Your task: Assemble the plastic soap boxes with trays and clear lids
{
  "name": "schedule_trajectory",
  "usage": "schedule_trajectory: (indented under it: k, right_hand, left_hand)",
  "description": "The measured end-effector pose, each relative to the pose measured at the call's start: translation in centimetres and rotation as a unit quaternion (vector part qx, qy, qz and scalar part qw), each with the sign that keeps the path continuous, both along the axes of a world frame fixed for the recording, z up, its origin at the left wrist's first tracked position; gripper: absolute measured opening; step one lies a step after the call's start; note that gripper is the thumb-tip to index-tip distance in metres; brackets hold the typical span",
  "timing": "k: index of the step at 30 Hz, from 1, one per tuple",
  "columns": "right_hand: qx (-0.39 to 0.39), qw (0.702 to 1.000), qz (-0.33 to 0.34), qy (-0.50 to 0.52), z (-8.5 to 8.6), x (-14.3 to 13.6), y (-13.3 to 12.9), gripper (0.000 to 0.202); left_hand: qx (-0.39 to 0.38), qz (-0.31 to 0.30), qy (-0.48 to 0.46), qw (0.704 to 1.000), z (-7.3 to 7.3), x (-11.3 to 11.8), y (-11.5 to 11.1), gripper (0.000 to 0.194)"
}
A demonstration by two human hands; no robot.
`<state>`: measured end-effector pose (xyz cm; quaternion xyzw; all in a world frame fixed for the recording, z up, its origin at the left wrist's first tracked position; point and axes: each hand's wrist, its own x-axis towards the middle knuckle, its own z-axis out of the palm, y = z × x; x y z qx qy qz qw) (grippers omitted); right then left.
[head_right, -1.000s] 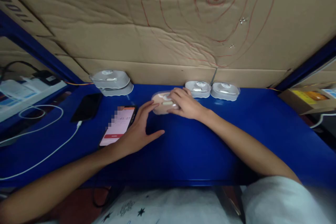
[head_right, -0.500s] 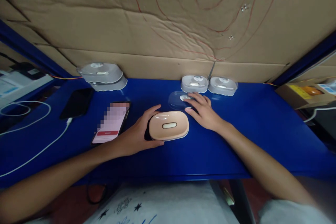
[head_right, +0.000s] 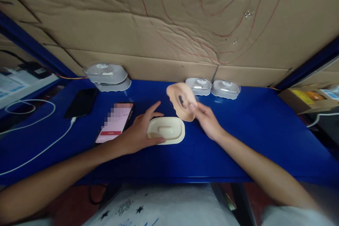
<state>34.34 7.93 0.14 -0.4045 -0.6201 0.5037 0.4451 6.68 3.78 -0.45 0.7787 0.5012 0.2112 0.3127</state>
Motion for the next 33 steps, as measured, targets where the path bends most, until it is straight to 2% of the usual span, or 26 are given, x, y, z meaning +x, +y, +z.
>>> schedule_trajectory:
  k: [3,5,6,9,11,12,14,16,19,22,25,28,30,33]
  right_hand:
    - [-0.156,0.967,-0.028,0.198,0.1,0.5,1.0,0.045]
    - [-0.183,0.951,-0.036,0.246,0.1,0.7,1.4,0.043]
    - [-0.177,0.952,-0.041,0.245,0.1,0.7,1.5,0.043]
    - [-0.091,0.980,-0.063,0.168,-0.2,0.7,1.0,0.048]
    - [0.046,0.994,-0.076,0.060,-0.2,0.6,0.2,0.048]
    - [0.130,0.989,-0.072,-0.006,-0.1,0.6,-0.3,0.046]
    - [0.283,0.949,-0.028,-0.135,0.2,0.4,-1.4,0.044]
    - [0.368,0.902,0.041,-0.223,0.4,0.1,-2.3,0.053]
    - [0.422,0.855,0.108,-0.281,0.4,-0.3,-2.8,0.057]
    - [0.449,0.831,0.120,-0.304,0.0,-0.4,-2.6,0.052]
    - [0.463,0.806,0.143,-0.340,0.0,-0.2,-2.3,0.046]
    - [0.467,0.779,0.176,-0.379,0.1,-0.2,-2.4,0.044]
    - [0.462,0.773,0.188,-0.392,0.0,-0.3,-2.5,0.044]
    - [0.458,0.780,0.194,-0.381,-0.7,-0.3,-2.1,0.043]
  left_hand:
    - [-0.016,-0.004,-0.017,1.000,0.4,-0.1,-0.1,0.102]
    - [-0.028,0.007,-0.071,0.997,0.8,-0.1,-0.3,0.087]
    - [-0.041,0.015,-0.106,0.993,1.1,0.0,-0.3,0.080]
    - [-0.118,0.044,-0.216,0.968,1.7,0.0,-0.1,0.072]
    - [-0.178,0.062,-0.288,0.939,1.9,0.0,0.2,0.072]
    - [-0.203,0.070,-0.320,0.923,1.9,0.0,0.4,0.071]
    - [-0.244,0.083,-0.378,0.889,1.8,0.1,0.7,0.068]
    - [-0.284,0.083,-0.436,0.850,1.5,0.2,0.9,0.065]
    - [-0.329,0.085,-0.523,0.782,1.3,0.3,1.0,0.057]
    - [-0.342,0.118,-0.573,0.736,1.4,0.3,1.1,0.041]
    - [-0.355,0.134,-0.582,0.719,1.7,0.3,1.2,0.030]
    - [-0.383,0.117,-0.584,0.706,1.8,0.2,1.1,0.029]
    - [-0.400,0.098,-0.581,0.702,1.9,0.2,1.0,0.038]
    - [-0.390,0.067,-0.577,0.714,2.0,0.3,0.7,0.041]
